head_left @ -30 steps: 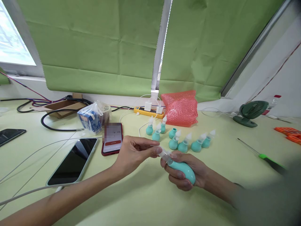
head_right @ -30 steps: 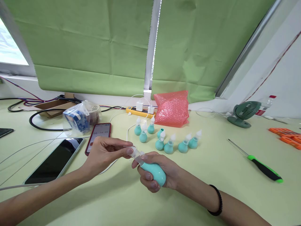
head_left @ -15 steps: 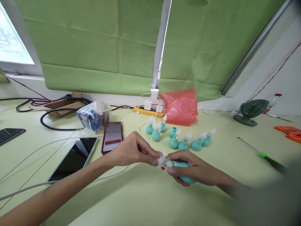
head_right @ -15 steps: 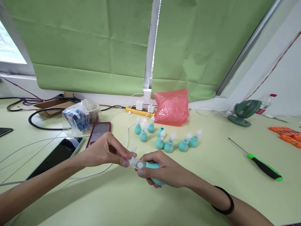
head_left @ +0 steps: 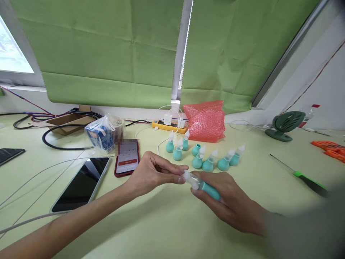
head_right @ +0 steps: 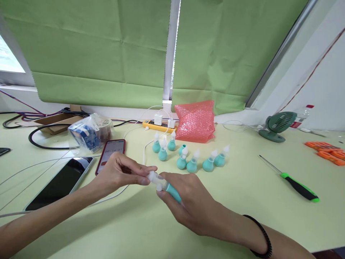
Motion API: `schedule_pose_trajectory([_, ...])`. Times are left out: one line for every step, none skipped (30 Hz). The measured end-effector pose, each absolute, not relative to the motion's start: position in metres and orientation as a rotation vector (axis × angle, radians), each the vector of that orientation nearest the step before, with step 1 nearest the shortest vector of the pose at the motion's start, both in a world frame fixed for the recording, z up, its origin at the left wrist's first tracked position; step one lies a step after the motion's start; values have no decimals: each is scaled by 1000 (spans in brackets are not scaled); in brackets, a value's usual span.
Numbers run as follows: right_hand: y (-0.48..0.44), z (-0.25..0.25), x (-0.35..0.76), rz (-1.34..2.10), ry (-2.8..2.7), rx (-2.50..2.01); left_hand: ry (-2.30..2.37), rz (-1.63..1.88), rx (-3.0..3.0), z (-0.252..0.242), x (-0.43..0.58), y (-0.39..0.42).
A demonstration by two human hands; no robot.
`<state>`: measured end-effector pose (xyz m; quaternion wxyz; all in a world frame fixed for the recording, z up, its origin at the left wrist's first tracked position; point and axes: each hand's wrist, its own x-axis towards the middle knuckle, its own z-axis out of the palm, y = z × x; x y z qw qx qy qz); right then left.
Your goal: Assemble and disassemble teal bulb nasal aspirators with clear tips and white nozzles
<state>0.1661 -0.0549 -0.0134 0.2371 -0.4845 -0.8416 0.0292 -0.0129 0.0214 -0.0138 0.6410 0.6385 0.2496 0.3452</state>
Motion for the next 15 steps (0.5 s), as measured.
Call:
schedule_pose_trajectory([-55, -16, 166, -95, -2329, -1303, 565, 784, 1452, -14, -13, 22])
schedule_pose_trajectory([-55, -17, 165, -260, -2345, -1282, 562, 778, 1448, -14, -13, 22])
schedule_pose_trajectory([-54, -19, 165, -412, -2354, -1269, 559, 767, 1441, -14, -13, 22])
schedule_pose_trajectory([-54, -20, 165, -550, -2354, -1266, 558, 754, 1428, -14, -12, 22])
schedule_pose_trajectory([-54, -21, 165, -669, -2343, -1267, 563, 738, 1410, -15, -12, 22])
schedule_pose_trajectory([-54, -21, 165, -766, -2331, -1264, 573, 720, 1391, -15, -11, 22])
schedule_pose_trajectory([-54, -21, 165, -842, -2319, -1249, 589, 705, 1372, -15, -11, 22])
schedule_pose_trajectory([-54, -21, 165, -897, -2309, -1229, 607, 692, 1354, -14, -11, 22])
schedule_pose_trajectory([-54, -20, 165, -935, -2305, -1206, 622, 678, 1344, -14, -11, 23])
schedule_pose_trajectory([-54, -20, 165, -956, -2313, -1187, 634, 663, 1343, -14, -11, 23])
schedule_pose_trajectory([-54, -20, 166, -968, -2331, -1172, 641, 642, 1356, -13, -11, 23])
schedule_pose_trajectory([-54, -20, 166, -974, -2358, -1158, 637, 618, 1383, -13, -11, 23])
schedule_pose_trajectory([-53, -19, 167, -965, -2390, -1153, 626, 601, 1415, -12, -12, 23])
schedule_pose_trajectory([-53, -19, 168, -935, -2429, -1152, 613, 594, 1451, -11, -12, 22])
schedule_pose_trajectory([-52, -18, 169, -882, -2473, -1160, 605, 598, 1488, -10, -13, 21])
